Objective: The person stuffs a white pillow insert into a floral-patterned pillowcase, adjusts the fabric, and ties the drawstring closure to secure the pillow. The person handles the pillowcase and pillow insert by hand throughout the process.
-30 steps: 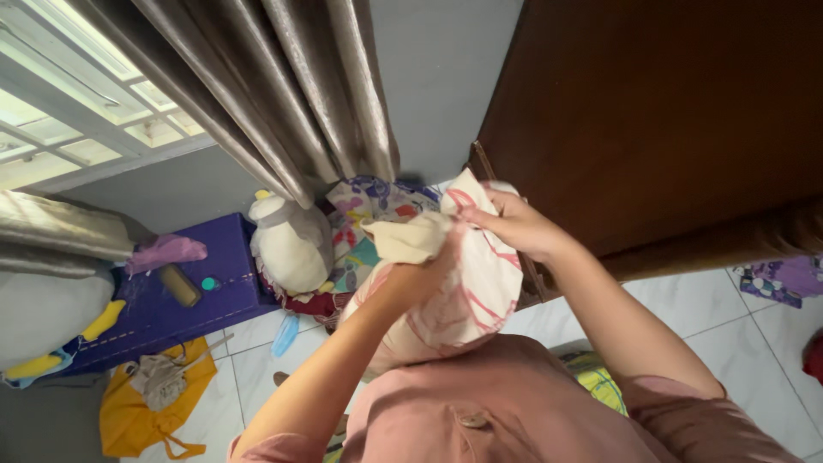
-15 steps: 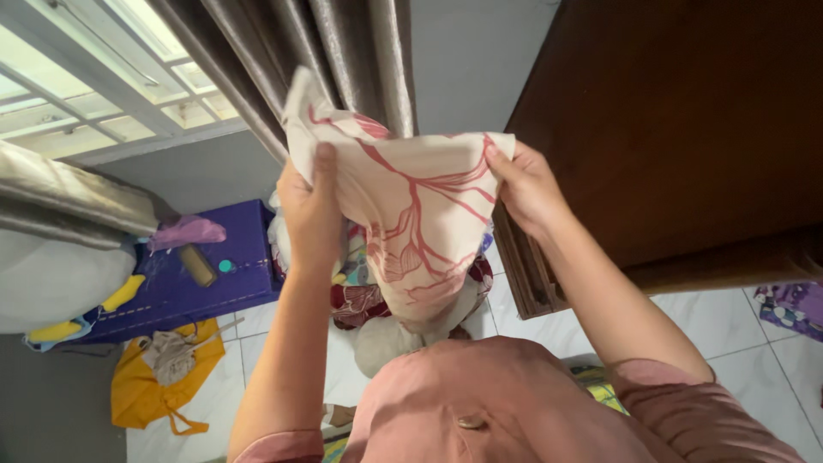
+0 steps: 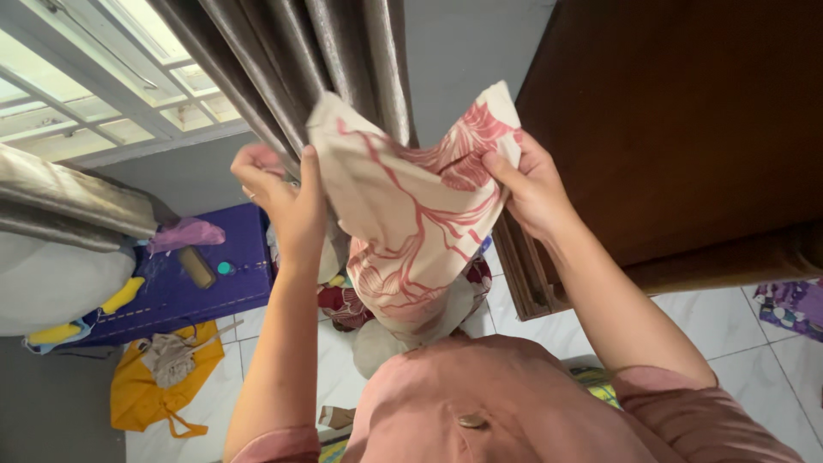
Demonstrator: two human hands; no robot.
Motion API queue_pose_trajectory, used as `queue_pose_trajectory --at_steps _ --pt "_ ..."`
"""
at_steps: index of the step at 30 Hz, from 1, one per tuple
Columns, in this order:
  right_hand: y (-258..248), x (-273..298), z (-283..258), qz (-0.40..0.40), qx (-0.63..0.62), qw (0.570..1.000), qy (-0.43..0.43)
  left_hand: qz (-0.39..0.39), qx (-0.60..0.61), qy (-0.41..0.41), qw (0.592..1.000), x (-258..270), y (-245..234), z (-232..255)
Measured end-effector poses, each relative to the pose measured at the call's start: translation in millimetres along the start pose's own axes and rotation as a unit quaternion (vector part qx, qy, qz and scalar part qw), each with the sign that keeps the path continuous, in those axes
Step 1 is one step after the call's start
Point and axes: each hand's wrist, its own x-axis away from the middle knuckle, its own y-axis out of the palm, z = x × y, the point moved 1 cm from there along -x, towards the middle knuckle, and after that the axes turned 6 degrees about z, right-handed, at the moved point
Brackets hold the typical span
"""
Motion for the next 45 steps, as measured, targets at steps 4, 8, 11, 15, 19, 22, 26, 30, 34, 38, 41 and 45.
queue_pose_trajectory --at_steps 4,8,11,15,19,22,26,30,34,38,41,45 --pt "6.8 13.3 3.4 0.025 0.115 0.992 -0.047 -0.345 0.154 -0.310 0.872 18.3 4.3 6.9" --pt "32.1 41.1 5.0 -0.015 0.333 0.940 0.076 -0.520 0.295 -0.453 0.661 49.8 20.5 35.2" --pt "54.4 58.1 -3.0 -0.261 0.341 0.901 -0.064 -0.514 0.350 -0.485 0.615 58.7 33.3 47.0" --pt "58.6 71.0 -4.0 -0.322 0.437 0.809 -0.227 -0.574 0.257 -0.325 0.706 60.5 31.7 44.2" --pt "38.3 81.0 20.7 -0.247 0.407 0.864 -0.166 -0.542 0.211 -0.299 0.756 63.3 25.2 36.7" --pt "13.1 69.1 42.8 -0.082 0.258 0.962 0.035 -0.509 0.268 -0.394 0.717 68.7 21.9 34.1" --pt "-9.1 49.2 45.6 0.068 0.134 0.965 0.215 -0.474 0.377 -0.288 0.742 76.5 19.7 51.4" --pt "-10.3 37.4 47.0 0.029 0.159 0.955 0.249 -0.521 0.241 -0.242 0.782 87.2 9.5 72.7" --pt "-9.8 37.5 58.8 0.012 0.229 0.956 0.186 -0.525 0.201 -0.219 0.798 92.2 6.1 78.8" --pt "-9.1 37.9 55.5 -0.029 0.321 0.946 0.028 -0.502 0.368 -0.291 0.726 96.5 16.0 73.3" --pt "-4.3 41.8 44.0 -0.041 0.360 0.932 0.029 -0.502 0.370 -0.387 0.680 102.4 26.2 69.7" --pt "3.3 48.5 32.1 -0.120 0.358 0.925 -0.044 -0.476 0.365 -0.420 0.681 102.1 34.1 67.5"
